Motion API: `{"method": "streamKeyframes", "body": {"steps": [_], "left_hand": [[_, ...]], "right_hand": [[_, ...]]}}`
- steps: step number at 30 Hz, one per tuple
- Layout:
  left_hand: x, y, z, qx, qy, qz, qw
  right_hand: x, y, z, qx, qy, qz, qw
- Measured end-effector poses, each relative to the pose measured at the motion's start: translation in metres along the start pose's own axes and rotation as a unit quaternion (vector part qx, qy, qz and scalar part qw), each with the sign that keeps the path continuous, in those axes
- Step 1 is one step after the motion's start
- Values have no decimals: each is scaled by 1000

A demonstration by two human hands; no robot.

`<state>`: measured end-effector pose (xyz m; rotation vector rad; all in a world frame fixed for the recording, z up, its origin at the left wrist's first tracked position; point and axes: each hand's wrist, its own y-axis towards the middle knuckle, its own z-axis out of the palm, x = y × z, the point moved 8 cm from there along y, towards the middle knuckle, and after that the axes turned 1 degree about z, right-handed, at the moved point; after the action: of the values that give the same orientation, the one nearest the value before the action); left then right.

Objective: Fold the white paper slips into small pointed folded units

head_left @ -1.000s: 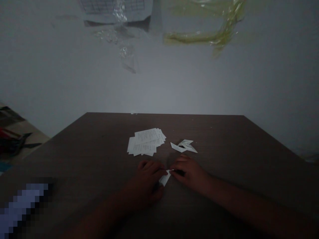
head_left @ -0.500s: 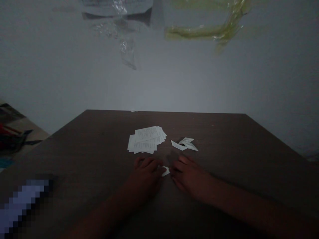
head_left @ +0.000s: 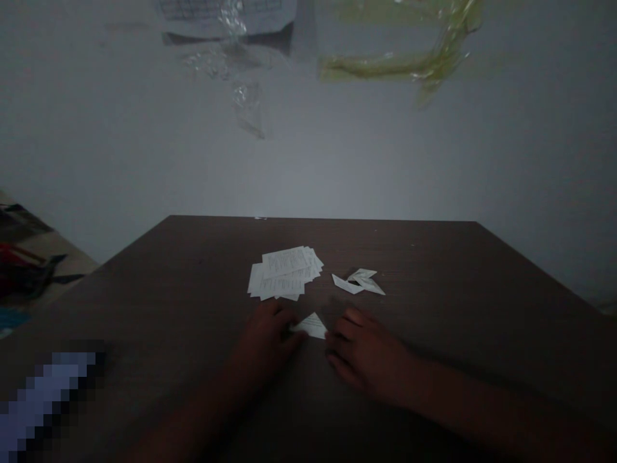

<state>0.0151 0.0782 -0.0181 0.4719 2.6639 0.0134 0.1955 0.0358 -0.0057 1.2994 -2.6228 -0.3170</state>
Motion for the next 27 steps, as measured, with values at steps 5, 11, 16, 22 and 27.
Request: {"method": "streamKeyframes", "body": {"steps": [5,11,16,22,27], "left_hand": [[4,4,0,-24,-63,3,998],[-5,1,-4,-15,-150,27,988],[3,3,-6,-32,-146,19,989],[-7,4,-7,-26,-126,50,990],[-16,-4,-3,-17,-61,84,994]], "right_hand": [[-1,-1,2,-6,16,9,1000],[-1,0,1,0,14,9,1000],[-2,0,3,7,8,4,1000],[-2,1,3,-7,-3,7,1000],[3,3,4,1,-23,9,1000]]}}
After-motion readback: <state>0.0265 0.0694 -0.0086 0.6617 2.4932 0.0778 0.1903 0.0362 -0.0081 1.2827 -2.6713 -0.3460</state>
